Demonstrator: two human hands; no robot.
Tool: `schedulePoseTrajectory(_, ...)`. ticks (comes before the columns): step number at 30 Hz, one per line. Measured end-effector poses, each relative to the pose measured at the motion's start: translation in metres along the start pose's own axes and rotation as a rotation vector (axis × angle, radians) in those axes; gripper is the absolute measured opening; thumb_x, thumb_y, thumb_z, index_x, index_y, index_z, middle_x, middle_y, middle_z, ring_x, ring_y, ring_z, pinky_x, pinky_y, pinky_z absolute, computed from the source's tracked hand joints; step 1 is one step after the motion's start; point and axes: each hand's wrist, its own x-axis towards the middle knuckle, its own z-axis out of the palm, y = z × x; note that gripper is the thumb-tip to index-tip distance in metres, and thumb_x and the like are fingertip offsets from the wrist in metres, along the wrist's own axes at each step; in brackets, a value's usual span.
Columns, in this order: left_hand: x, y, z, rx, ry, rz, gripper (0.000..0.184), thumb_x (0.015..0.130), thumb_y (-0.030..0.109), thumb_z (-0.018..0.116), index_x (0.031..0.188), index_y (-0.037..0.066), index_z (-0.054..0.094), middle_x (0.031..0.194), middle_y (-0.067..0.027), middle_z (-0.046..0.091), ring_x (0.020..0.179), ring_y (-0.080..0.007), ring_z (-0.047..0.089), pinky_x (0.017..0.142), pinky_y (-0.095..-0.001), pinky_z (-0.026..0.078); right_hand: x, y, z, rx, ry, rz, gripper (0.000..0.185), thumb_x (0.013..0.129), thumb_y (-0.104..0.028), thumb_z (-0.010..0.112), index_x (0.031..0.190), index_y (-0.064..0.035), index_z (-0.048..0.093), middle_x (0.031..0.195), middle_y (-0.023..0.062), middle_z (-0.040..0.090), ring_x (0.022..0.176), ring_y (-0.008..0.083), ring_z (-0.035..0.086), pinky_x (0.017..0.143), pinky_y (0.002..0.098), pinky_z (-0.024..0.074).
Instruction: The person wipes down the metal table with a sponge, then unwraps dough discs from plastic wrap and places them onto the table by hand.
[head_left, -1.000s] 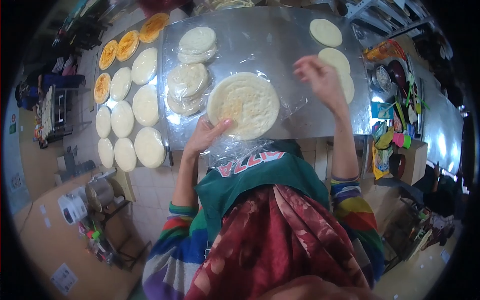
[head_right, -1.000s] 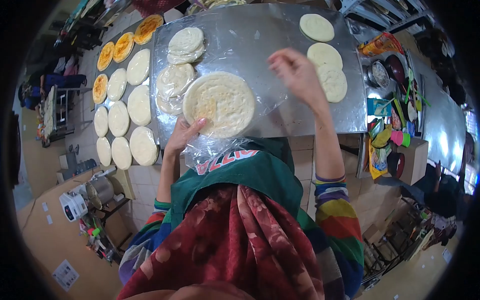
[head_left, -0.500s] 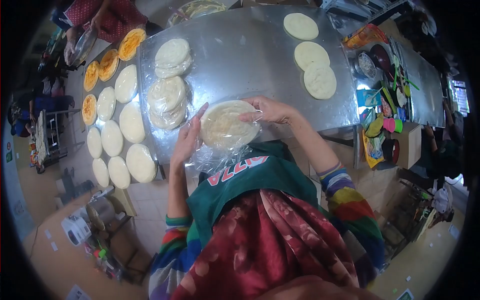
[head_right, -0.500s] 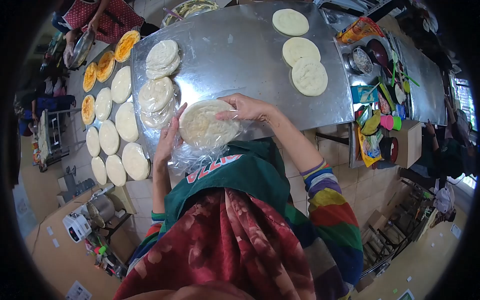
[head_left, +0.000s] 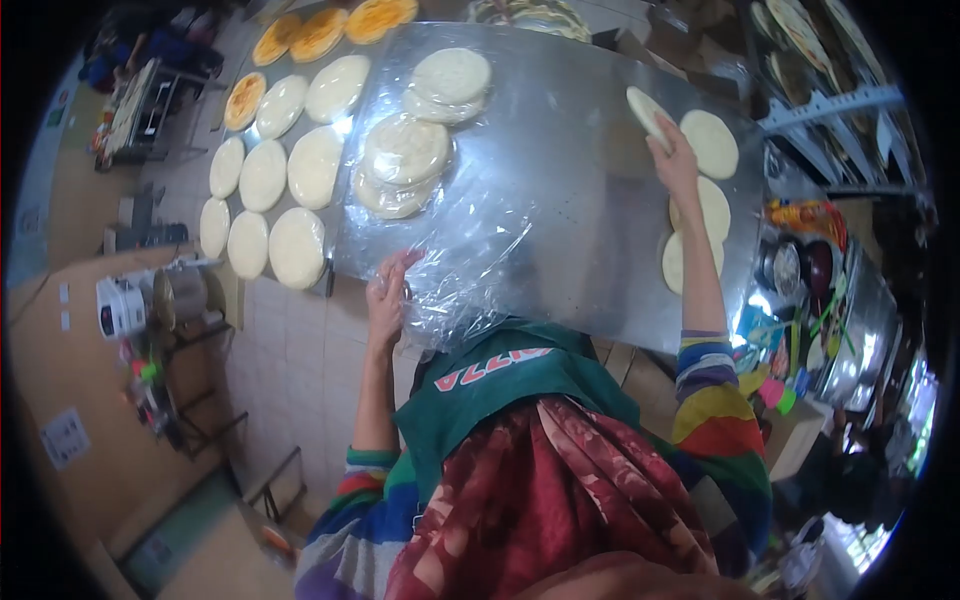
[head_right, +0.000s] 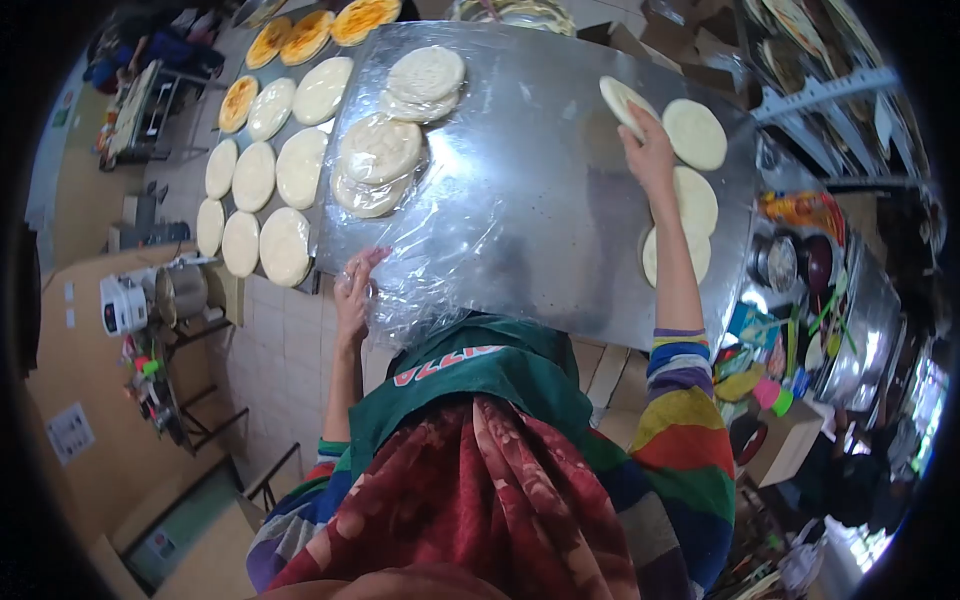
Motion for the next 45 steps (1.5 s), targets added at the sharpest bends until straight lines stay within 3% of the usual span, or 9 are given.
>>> schedulePoseTrajectory(10, -0.063, -0.015, -0.038, -0.147, 0.321, -0.189, 0.019, 0.094, 0.020, 0.051, 0.089, 0.003, 0.056, 0.077, 0.0009, 0.055, 0.064, -0.0061, 0.044, 0.058, -0.0214, 0.038, 0.061, -0.083, 0.212, -0.222, -0.408, -0.367, 0.055, 0.081, -0.001, 0.052, 0.132, -0.0224, 0.048, 0.141, 0.0114, 0.038, 0.131, 0.0332, 0.033, 0.107, 0.0528, 0.0273)
schedulePoseTrajectory(16, -0.068, 0.024, -0.035, 0.191, 0.350, -0.373, 0.009, 0.089, 0.012, 0.059, 0.087, 0.003, 0.057, 0.081, 0.0004, 0.054, 0.071, -0.0060, 0.046, 0.064, -0.0216, 0.040, 0.105, -0.073, 0.243, -0.311, -0.551, -0.552, 0.034, 0.086, -0.010, 0.054, 0.119, -0.0197, 0.060, 0.125, 0.0047, 0.056, 0.128, 0.0293, 0.040, 0.106, 0.0567, 0.0224)
schedulePoseTrajectory(19, -0.062, 0.016, -0.039, 0.136, 0.347, -0.254, 0.006, 0.087, 0.007, 0.059, 0.087, 0.002, 0.056, 0.080, -0.0010, 0.056, 0.077, -0.0078, 0.049, 0.070, -0.0225, 0.041, 0.112, -0.100, 0.214, -0.235, -0.412, -0.533, 0.022, 0.090, -0.016, 0.054, 0.108, -0.0196, 0.066, 0.111, 0.0039, 0.064, 0.116, 0.0268, 0.052, 0.100, 0.0469, 0.0346)
schedulePoseTrajectory(25, -0.012, 0.013, -0.036, 0.000, 0.147, 0.119, 0.012, 0.080, -0.003, 0.048, 0.090, 0.000, 0.055, 0.081, -0.0064, 0.061, 0.079, -0.0139, 0.057, 0.074, -0.0273, 0.044, 0.098, -0.140, 0.121, 0.696, -0.420, 0.349, 0.024, 0.096, -0.024, 0.050, 0.105, -0.0073, 0.065, 0.094, 0.0003, 0.065, 0.078, 0.0097, 0.060, 0.063, 0.0232, 0.0475)
schedulePoseTrajectory(30, 0.027, 0.024, -0.034, -0.002, -0.343, -0.023, 0.016, 0.081, 0.005, 0.047, 0.094, 0.001, 0.055, 0.078, -0.0058, 0.060, 0.079, -0.0148, 0.056, 0.074, -0.0272, 0.043, 0.047, -0.161, 0.041, 1.120, -0.395, 0.552, 0.027, 0.098, -0.021, 0.048, 0.107, 0.0006, 0.060, 0.089, -0.0023, 0.061, 0.077, 0.0049, 0.056, 0.068, 0.0226, 0.0472)
schedulePoseTrajectory(31, 0.034, 0.033, -0.030, 0.106, -0.400, 0.048, 0.026, 0.089, 0.024, 0.046, 0.100, 0.003, 0.057, 0.070, -0.0024, 0.057, 0.072, -0.0120, 0.054, 0.068, -0.0247, 0.041, 0.035, -0.163, 0.029, 1.184, -0.376, 0.579, 0.026, 0.097, -0.020, 0.048, 0.107, 0.0011, 0.059, 0.088, -0.0023, 0.061, 0.077, 0.0049, 0.055, 0.070, 0.0224, 0.0470)
schedulePoseTrajectory(36, 0.068, 0.066, 0.007, -0.302, -0.858, -0.050, 0.073, 0.088, 0.067, 0.030, 0.126, 0.007, 0.048, 0.092, -0.0051, 0.058, 0.083, -0.0139, 0.054, 0.073, -0.0270, 0.042, -0.035, -0.224, -0.016, 0.288, -0.127, -0.137, 0.016, 0.090, -0.013, 0.055, 0.102, -0.0095, 0.064, 0.100, 0.0013, 0.066, 0.091, 0.0188, 0.063, 0.079, 0.0294, 0.0489)
schedulePoseTrajectory(40, 0.056, 0.094, 0.048, -0.579, -0.648, -0.287, 0.096, 0.078, 0.080, 0.026, 0.137, 0.005, 0.035, 0.110, -0.0086, 0.059, 0.101, -0.0177, 0.056, 0.085, -0.0308, 0.045, -0.087, -0.268, -0.023, -0.271, -0.163, -0.807, 0.026, 0.078, -0.015, 0.064, 0.105, -0.0159, 0.066, 0.111, -0.0005, 0.065, 0.108, 0.0218, 0.058, 0.093, 0.0349, 0.0437)
schedulePoseTrajectory(45, 0.056, 0.092, 0.045, -0.426, -0.709, -0.339, 0.051, 0.082, 0.026, 0.059, 0.122, -0.005, 0.049, 0.116, -0.0136, 0.058, 0.103, -0.0192, 0.058, 0.090, -0.0318, 0.046, -0.117, -0.260, -0.025, -0.277, -0.191, -0.748, 0.031, 0.077, -0.021, 0.067, 0.108, -0.0189, 0.065, 0.116, -0.0038, 0.063, 0.111, 0.0199, 0.056, 0.099, 0.0383, 0.0388)
